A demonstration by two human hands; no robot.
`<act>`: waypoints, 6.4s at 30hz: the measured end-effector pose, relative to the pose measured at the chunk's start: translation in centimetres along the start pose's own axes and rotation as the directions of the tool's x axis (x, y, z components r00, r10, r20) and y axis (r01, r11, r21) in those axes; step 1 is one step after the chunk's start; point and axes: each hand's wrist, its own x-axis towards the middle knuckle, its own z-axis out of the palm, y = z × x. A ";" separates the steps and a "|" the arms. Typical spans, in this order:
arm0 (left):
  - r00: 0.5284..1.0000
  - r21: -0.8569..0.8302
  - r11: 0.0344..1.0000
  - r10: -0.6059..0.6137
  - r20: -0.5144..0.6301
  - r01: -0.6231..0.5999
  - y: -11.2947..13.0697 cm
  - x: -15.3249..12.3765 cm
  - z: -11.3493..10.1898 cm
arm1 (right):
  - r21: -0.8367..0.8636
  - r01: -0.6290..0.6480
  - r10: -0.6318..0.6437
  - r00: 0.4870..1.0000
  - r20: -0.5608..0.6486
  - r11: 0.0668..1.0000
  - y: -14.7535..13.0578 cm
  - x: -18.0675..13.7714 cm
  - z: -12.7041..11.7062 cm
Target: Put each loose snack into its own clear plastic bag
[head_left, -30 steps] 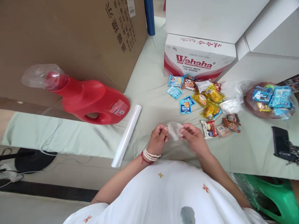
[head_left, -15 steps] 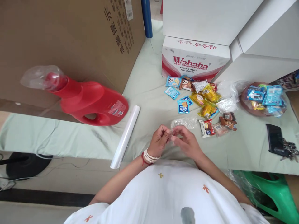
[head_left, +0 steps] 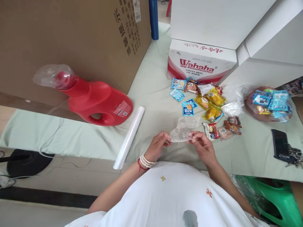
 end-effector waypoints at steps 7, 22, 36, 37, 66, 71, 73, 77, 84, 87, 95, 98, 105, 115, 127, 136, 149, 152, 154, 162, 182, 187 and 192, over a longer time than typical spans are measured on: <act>0.985 0.182 0.969 -0.159 -0.061 0.168 0.3 3.7 2.4 | -0.396 0.256 -0.176 0.958 0.227 0.882 -0.7 -1.7 -1.1; 0.995 -0.071 0.997 0.001 -0.100 -0.008 -1.2 4.0 4.0 | -0.781 0.153 -0.329 0.942 -0.071 0.606 -0.8 -3.8 -2.1; 0.986 -0.127 0.992 -0.005 -0.166 -0.016 -2.1 3.6 2.3 | -0.367 -0.107 0.149 0.985 0.090 0.924 0.9 0.4 0.7; 0.985 -0.126 0.992 -0.005 -0.172 -0.017 -2.0 3.5 2.3 | -0.312 -0.182 0.213 0.975 0.070 0.933 0.9 0.4 0.9; 0.989 -0.477 0.876 -0.124 -0.078 0.072 0.6 2.2 1.6 | 0.347 -0.260 0.372 0.875 -0.309 0.901 -1.2 -2.0 -5.9; 0.996 -0.188 0.978 -0.087 0.037 0.092 1.9 2.3 3.9 | 0.302 -0.216 0.300 0.915 -0.268 0.929 -2.4 -1.1 -5.1; 0.999 0.126 0.992 -0.008 0.031 0.004 1.8 2.7 4.6 | 0.288 -0.208 0.285 0.923 -0.258 0.935 -2.7 -1.2 -4.9; 0.992 0.287 0.954 0.062 0.112 -0.092 0.9 3.7 5.0 | 0.217 -0.178 0.241 0.919 -0.312 0.960 -2.3 -2.5 -5.8; 0.995 0.114 0.993 -0.029 0.095 0.018 0.1 3.5 4.3 | -0.406 -0.149 0.053 0.970 -0.237 0.902 -1.2 -5.0 -7.8; 0.991 0.252 0.962 0.080 0.103 -0.104 0.2 3.1 4.7 | -0.697 0.145 -0.304 0.946 -0.110 0.703 -2.3 -3.8 -6.0; 0.973 0.428 0.876 0.166 0.160 -0.220 1.3 1.9 3.7 | -0.732 0.338 -0.230 0.941 0.249 0.591 -2.6 1.0 -1.9; 0.976 0.388 0.899 0.153 0.157 -0.203 1.3 2.0 2.4 | -0.658 0.318 -0.189 0.946 0.262 0.683 -3.2 1.0 -2.3; 0.989 -0.176 0.984 -0.042 -0.143 0.016 0.6 3.4 0.8 | -0.549 0.145 -0.176 0.984 -0.004 0.823 -3.3 0.1 -4.3; 0.970 -0.110 0.994 -0.011 -0.242 -0.016 0.3 2.3 1.0 | -0.595 0.022 -0.179 0.962 -0.206 0.803 -1.9 0.9 -4.4; 0.989 -0.088 0.995 -0.065 -0.135 0.053 0.8 1.6 1.6 | -0.605 0.059 -0.012 0.997 0.081 0.794 1.7 6.5 0.6; 0.953 -0.329 0.911 -0.291 -0.086 0.248 1.7 2.4 0.0 | -0.643 -0.048 -0.029 0.994 -0.109 0.764 1.4 5.1 -1.7; 0.951 -0.302 0.918 -0.295 -0.093 0.256 1.1 2.9 -0.8 | -0.514 0.015 0.008 0.999 0.042 0.857 0.7 4.3 -0.7; 0.950 -0.303 0.913 -0.306 -0.069 0.272 1.2 3.0 -0.9 | -0.506 0.050 -0.072 0.997 -0.025 0.861 0.0 3.6 -1.8; 0.951 -0.308 0.912 -0.305 -0.061 0.272 1.3 3.1 -0.9 | -0.507 0.037 -0.082 0.994 -0.068 0.861 0.1 3.0 -2.6; 0.958 -0.275 0.932 -0.271 -0.090 0.238 0.8 2.9 -0.7 | -0.542 0.048 -0.062 0.998 -0.006 0.839 1.0 0.3 -6.4; 0.964 -0.049 0.963 -0.265 0.029 0.267 0.6 1.4 0.0 | -0.334 -0.175 0.134 0.981 -0.140 0.926 2.1 4.4 -3.8; 0.963 -0.069 0.982 -0.186 -0.196 0.175 1.0 1.4 -2.2 | -0.369 -0.158 0.011 0.928 -0.372 0.916 3.0 3.8 -6.5; 0.964 -0.048 0.983 -0.181 -0.195 0.175 1.1 1.0 -2.7 | -0.647 0.000 -0.163 0.968 -0.192 0.762 1.7 4.3 -5.3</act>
